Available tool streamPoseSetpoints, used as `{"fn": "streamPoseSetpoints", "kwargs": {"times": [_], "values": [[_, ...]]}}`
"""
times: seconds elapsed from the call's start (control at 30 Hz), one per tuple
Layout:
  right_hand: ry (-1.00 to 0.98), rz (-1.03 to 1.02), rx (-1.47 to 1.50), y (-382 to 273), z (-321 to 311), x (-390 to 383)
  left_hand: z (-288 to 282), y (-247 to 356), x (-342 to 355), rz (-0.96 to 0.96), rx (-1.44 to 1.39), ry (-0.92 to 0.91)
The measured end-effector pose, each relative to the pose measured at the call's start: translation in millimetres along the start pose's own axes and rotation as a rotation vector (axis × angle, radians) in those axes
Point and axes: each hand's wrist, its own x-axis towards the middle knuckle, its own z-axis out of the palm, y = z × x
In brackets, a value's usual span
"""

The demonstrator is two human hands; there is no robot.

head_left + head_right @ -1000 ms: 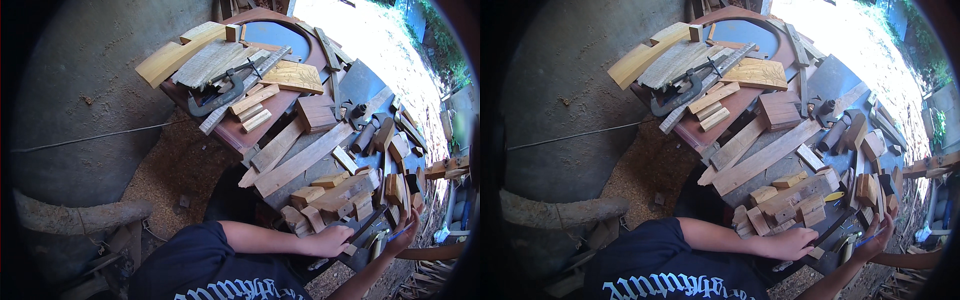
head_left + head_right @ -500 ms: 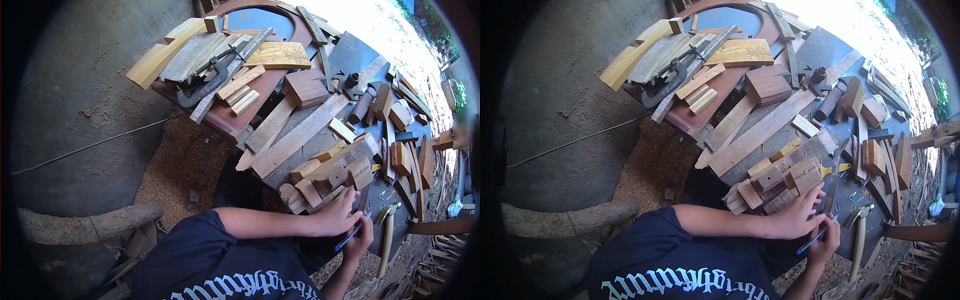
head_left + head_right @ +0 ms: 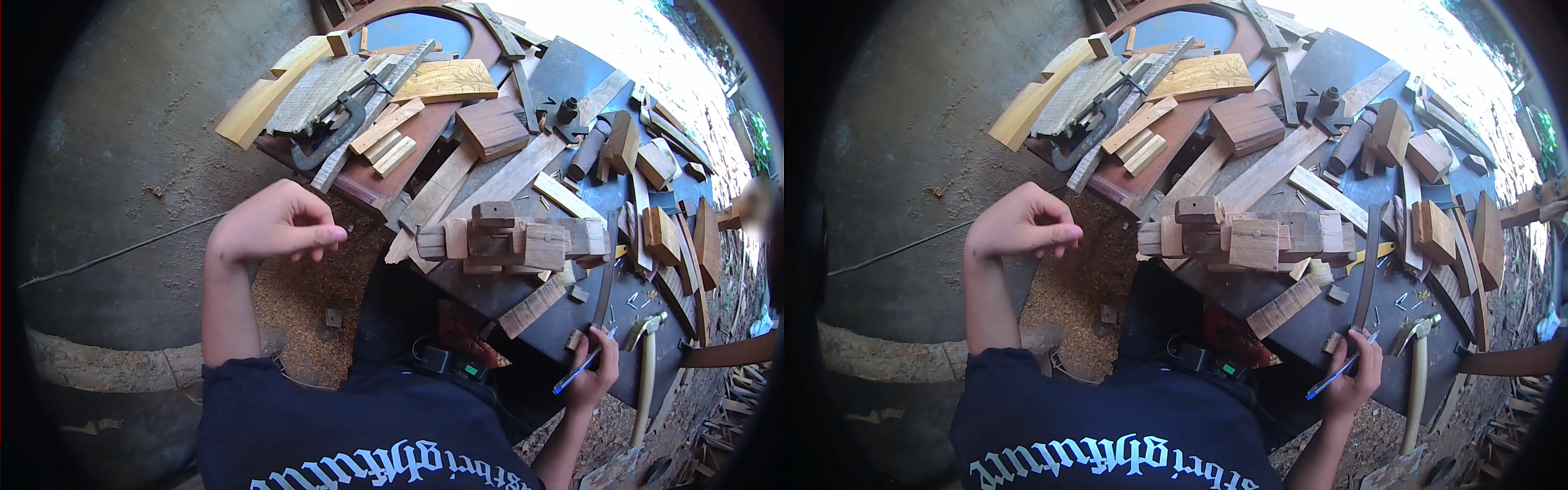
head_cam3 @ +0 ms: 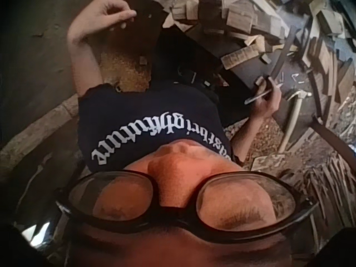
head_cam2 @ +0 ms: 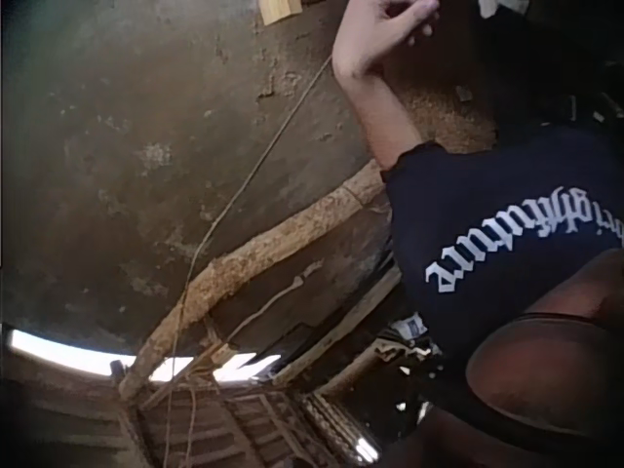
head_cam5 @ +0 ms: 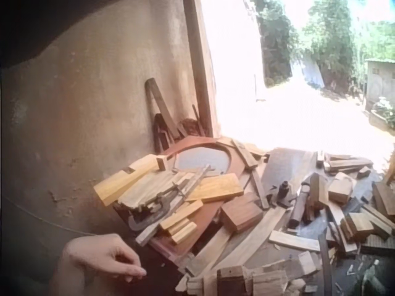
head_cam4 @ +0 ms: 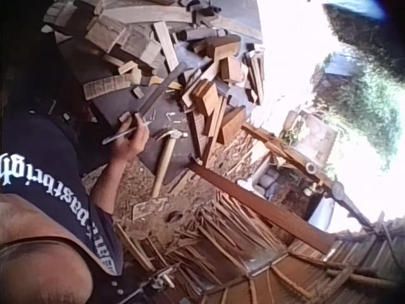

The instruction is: Marking wood with a pen and ruler, then sawing a small piece with a hand saw.

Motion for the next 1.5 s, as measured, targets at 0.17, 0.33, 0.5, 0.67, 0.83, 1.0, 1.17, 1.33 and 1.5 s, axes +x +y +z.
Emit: {"fn": "streamPoseSetpoints", "kwargs": {"times": [0.17, 0.33, 0.5, 0.67, 0.83, 1.0, 1.17, 1.33, 1.5], "values": [[-0.006, -0.024, 0.004, -1.1, 0.2, -1.8, -48.8, -61.5, 46.0, -0.081, 0.089, 0.666], [-0.021, -0.031, -0.011, 1.2, -1.2, -2.8, -64.2, -88.6, 102.3, -0.190, 0.582, 0.717], [-0.018, -0.025, 0.005, 0.6, -1.3, -2.0, -64.0, -79.7, 121.1, -0.385, 0.771, 0.614], [-0.013, -0.035, -0.006, 2.3, -1.1, -2.5, -67.2, -73.6, 111.6, -0.390, 0.916, 0.781], [-0.015, -0.073, -0.007, 4.8, -0.2, -1.3, -74.4, -52.6, 106.9, -0.349, 1.176, 0.830], [-0.015, -0.067, -0.003, 2.2, -0.8, -1.7, -72.7, -53.9, 105.4, -0.188, 1.467, 0.830], [-0.014, -0.056, -0.010, 2.5, 0.1, -2.7, -74.4, -49.7, 102.2, -0.259, 1.389, 0.869], [0.018, -0.060, -0.026, 2.6, -4.7, -1.5, -90.8, -62.1, 110.8, 0.053, 1.089, 0.933], [0.040, -0.105, 0.011, 5.8, 1.1, 5.8, -118.1, -108.6, 106.0, -0.098, 0.564, 0.860]]}}
